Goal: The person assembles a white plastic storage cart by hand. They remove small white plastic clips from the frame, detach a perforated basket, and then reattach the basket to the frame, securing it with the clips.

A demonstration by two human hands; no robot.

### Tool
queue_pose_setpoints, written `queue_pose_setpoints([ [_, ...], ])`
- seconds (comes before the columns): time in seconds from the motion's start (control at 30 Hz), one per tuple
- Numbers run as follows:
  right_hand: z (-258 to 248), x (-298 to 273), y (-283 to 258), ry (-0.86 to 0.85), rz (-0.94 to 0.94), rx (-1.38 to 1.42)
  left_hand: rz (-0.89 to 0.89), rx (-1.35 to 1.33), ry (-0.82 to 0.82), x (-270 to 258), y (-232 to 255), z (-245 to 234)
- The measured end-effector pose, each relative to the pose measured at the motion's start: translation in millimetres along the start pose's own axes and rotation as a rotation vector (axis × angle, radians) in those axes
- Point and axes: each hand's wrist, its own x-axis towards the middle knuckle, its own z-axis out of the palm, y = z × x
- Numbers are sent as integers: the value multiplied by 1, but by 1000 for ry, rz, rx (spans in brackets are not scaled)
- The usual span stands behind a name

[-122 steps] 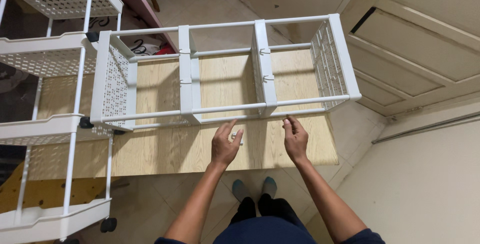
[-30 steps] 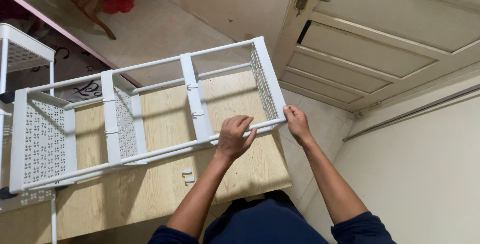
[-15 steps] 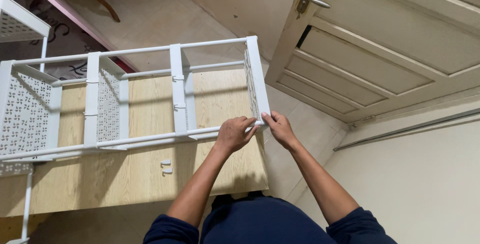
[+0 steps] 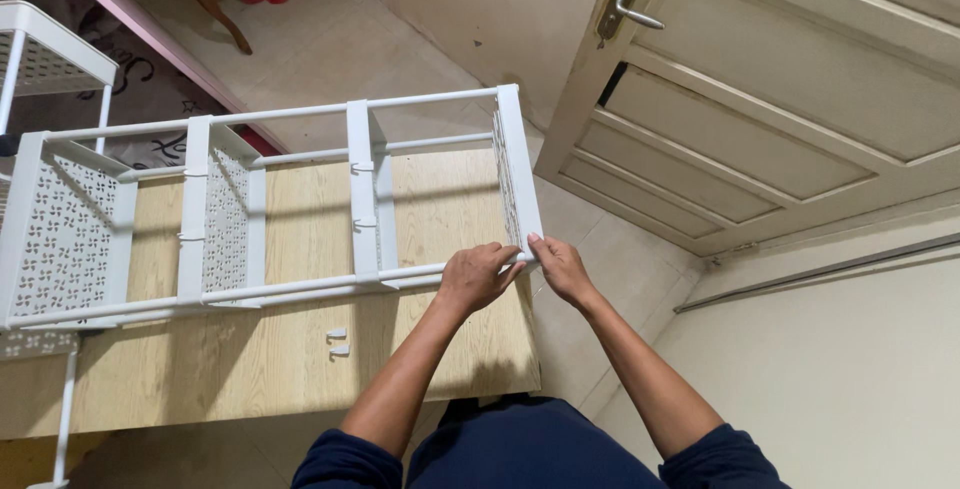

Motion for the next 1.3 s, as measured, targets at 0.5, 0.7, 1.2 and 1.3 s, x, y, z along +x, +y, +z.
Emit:
queue_pose_setpoints([
  [0.5,1,-4,-9,27,25,-86,18,70,-33,0,-4,6],
  [0.7,0,-3,-7,26,-36,-91,26,65,-20,-1,-4,5],
  [1.2,-3,1,-2,19,-81,-153,37,68,-33,0,-4,8],
  [1.3,-4,-2,-5,15,-98,-106,101,67,-20,1,-3,7],
])
